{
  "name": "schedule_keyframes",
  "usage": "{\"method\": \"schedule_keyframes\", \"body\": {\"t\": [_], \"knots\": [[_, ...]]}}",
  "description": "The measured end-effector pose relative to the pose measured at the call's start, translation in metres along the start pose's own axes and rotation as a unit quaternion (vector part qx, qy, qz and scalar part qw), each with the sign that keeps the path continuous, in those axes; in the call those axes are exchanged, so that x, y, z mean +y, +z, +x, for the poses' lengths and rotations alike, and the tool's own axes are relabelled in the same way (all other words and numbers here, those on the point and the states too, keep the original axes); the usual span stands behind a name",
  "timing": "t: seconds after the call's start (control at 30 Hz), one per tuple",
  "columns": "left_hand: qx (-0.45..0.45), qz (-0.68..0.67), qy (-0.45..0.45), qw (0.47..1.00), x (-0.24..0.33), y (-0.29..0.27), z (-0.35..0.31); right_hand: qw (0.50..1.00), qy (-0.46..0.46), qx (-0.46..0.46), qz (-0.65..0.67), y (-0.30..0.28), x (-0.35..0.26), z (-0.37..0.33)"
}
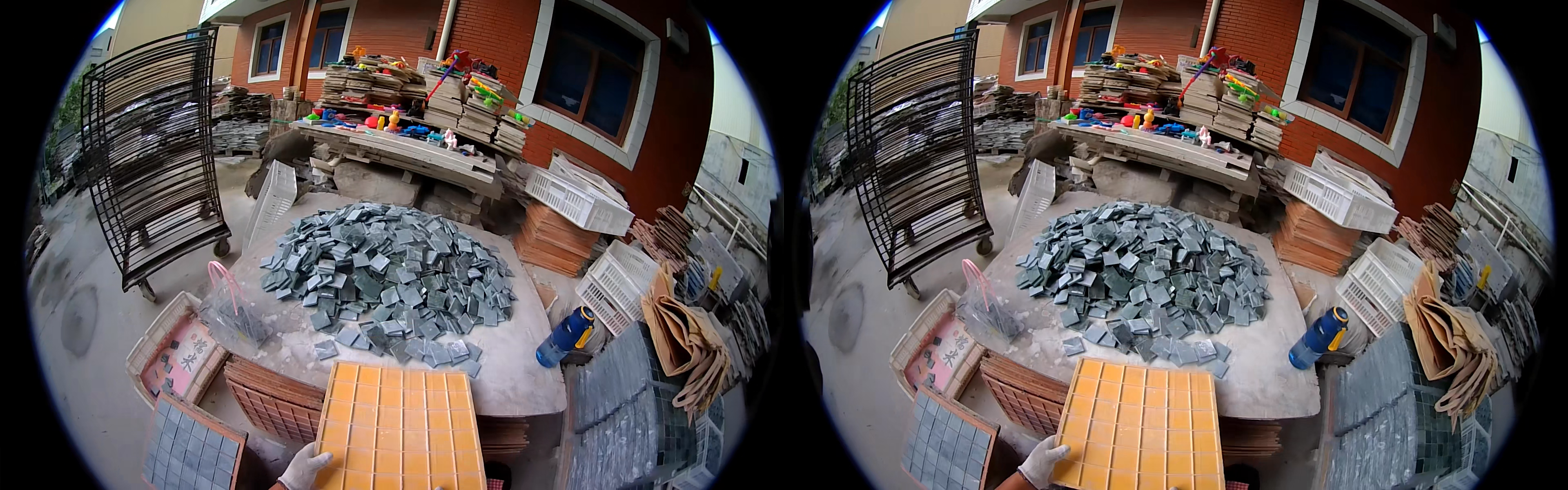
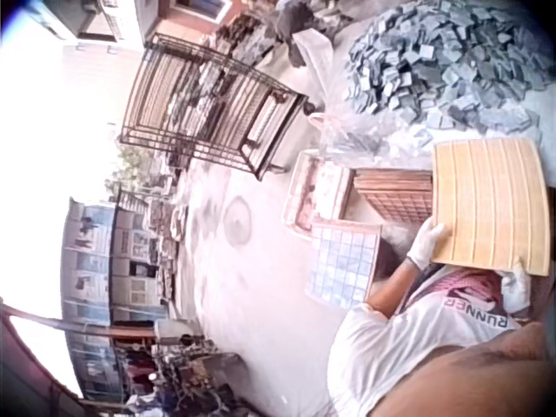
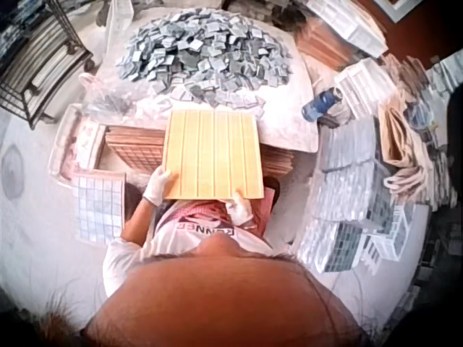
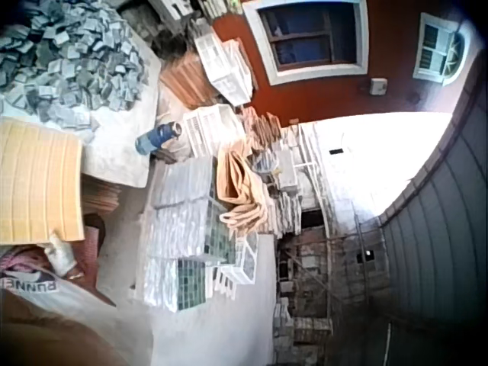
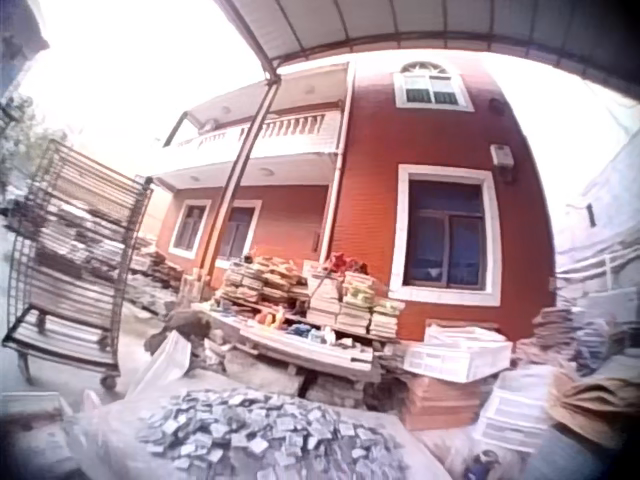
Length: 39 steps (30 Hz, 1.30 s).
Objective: The person assembles small square tiles into a grid on a yellow board, then flips the board to reveal the completed tile sheet. They repeat the process with another board, placing tiles one by one and stacking finished sheets nearby.
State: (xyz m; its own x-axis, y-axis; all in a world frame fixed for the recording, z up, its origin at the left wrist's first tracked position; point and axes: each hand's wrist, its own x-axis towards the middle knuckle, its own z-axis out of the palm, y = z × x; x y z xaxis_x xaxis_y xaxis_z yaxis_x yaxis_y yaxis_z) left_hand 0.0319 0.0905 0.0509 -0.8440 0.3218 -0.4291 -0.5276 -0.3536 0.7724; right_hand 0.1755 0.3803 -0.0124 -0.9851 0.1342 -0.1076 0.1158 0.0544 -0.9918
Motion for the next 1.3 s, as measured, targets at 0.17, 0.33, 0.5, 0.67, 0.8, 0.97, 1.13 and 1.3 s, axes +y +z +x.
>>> {"method": "schedule_keyframes", "body": {"t": [0.17, 0.33, 0.5, 0.67, 0.8, 0.97, 1.13, 1.3], "knots": [[0.074, 0.138, 0.082, 0.984, -0.029, -0.025, -0.009, 0.899, 0.250, 0.007, 0.359, 0.008, 0.025, -0.015], [0.089, 0.148, 0.117, 0.978, -0.018, -0.040, 0.057, 0.796, 0.325, -0.059, 0.507, 0.019, 0.030, 0.049], [0.121, 0.185, 0.084, 0.972, -0.023, -0.052, 0.067, 0.719, 0.381, -0.170, 0.555, 0.003, 0.065, 0.053], [0.201, 0.588, 0.161, 0.767, 0.049, -0.021, 0.067, 0.819, 0.352, -0.326, 0.316, -0.027, -0.045, 0.055], [0.118, 0.598, 0.309, 0.730, 0.107, 0.010, 0.167, 0.880, 0.289, -0.330, 0.183, -0.081, -0.125, 0.177], [0.129, 0.702, 0.416, 0.564, 0.155, 0.040, 0.332, 0.901, -0.126, 0.019, -0.414, -0.103, -0.107, 0.400], [0.231, 0.728, 0.308, 0.567, 0.162, 0.048, 0.408, 0.722, -0.199, 0.063, -0.660, -0.090, -0.120, 0.503], [0.246, 0.694, 0.400, 0.545, 0.156, 0.049, 0.413, 0.740, -0.205, 0.029, -0.640, -0.085, -0.139, 0.538]]}}
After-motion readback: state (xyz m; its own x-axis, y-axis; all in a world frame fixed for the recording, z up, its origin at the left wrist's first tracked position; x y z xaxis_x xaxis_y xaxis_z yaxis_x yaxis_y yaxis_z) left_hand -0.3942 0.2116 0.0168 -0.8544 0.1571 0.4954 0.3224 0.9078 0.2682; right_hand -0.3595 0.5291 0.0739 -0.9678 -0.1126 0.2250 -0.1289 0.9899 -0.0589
